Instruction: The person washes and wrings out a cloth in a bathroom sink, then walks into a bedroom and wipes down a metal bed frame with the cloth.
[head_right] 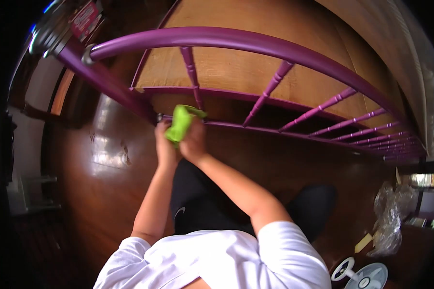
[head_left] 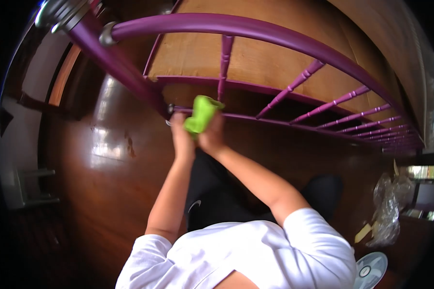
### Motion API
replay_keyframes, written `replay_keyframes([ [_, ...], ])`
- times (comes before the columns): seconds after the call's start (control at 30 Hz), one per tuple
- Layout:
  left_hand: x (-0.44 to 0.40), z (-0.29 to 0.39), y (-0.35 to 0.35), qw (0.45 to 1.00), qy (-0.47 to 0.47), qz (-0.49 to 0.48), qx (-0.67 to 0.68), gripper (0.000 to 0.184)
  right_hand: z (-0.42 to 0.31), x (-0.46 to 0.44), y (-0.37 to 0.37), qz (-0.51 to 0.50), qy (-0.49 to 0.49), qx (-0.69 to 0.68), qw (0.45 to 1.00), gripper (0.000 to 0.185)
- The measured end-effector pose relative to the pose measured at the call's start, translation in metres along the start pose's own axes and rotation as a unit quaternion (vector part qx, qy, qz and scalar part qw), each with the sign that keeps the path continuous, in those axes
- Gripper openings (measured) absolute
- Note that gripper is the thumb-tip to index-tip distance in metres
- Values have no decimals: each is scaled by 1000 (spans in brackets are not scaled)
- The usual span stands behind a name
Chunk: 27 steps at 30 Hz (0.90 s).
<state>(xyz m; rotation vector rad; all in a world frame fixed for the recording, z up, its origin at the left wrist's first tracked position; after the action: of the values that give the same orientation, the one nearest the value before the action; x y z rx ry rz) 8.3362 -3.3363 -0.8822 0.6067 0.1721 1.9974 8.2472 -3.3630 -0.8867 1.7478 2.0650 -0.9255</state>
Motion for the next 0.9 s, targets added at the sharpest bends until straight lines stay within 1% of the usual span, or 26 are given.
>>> replay_keyframes([
  [0.03,2,18,-9,997,39,69,14,41,10,-11,28,-31,-27,86,995,41],
  [0.07,-14,14,-36,986,63,152,-31,47,27,-17,65,-59,-52,173,982,40],
  [0.1,-25,15,-56,972,107,175,-111,50,64,-6,124,-130,-19,257,957,39],
  [0.13,-25,22,-57,978,80,177,-70,53,103,4,157,-201,19,343,918,39],
  [0.17,-31,22,-64,971,93,190,-109,54,92,-7,144,-222,24,378,898,37],
  [0.2,-29,25,-57,973,92,177,-112,54,70,-18,133,-248,32,404,880,36],
  [0.27,-36,17,-50,960,126,154,-199,52,68,-21,106,-319,29,394,862,33],
  [0.3,-39,13,-41,964,119,135,-198,50,74,-20,93,-354,18,387,851,31],
  [0.37,-38,4,-15,975,107,96,-169,44,80,-8,62,-265,-29,395,879,29],
  [0.4,-31,6,2,968,129,52,-207,40,82,0,48,-221,-53,396,890,27],
  [0.5,-32,-2,20,954,129,-26,-269,36,82,9,24,-164,-163,423,876,26],
  [0.53,-26,1,29,948,123,-46,-289,35,80,12,20,-170,-156,373,899,27],
  [0.6,-18,1,37,959,113,-58,-254,34,70,9,8,-179,-143,274,934,29],
  [0.63,-14,2,40,967,99,-60,-226,34,62,13,-6,-164,-50,181,968,30],
  [0.67,-10,1,44,975,85,-63,-196,33,45,26,-25,-145,44,88,985,33],
  [0.7,-8,-2,49,982,70,-67,-163,32,33,42,-43,-124,135,-6,983,35],
  [0.77,-8,-14,58,973,130,-95,-167,26,71,103,-72,13,172,-70,983,39],
  [0.8,-7,-22,62,967,157,-108,-171,23,63,113,-105,48,220,-76,971,34],
  [0.83,-4,-32,71,969,172,-122,-130,17,68,126,-138,44,301,-56,951,31],
  [0.87,3,-36,81,966,172,-140,-130,18,57,124,-168,89,402,-83,908,29],
  [0.9,8,-40,94,957,187,-178,-132,20,45,106,-189,185,193,-17,964,28],
])
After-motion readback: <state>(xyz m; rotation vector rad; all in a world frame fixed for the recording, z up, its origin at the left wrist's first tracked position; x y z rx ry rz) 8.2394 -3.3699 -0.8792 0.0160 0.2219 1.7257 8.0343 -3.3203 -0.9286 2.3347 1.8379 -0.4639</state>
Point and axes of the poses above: each hand's wrist, its own x-axis away from the middle knuckle, its own y-axis out of the palm, z = x × y, the point moved 2 cm from there along -x, towards the middle knuckle, and after that the axes turned 8 degrees about -y, right-handed, at the moved point
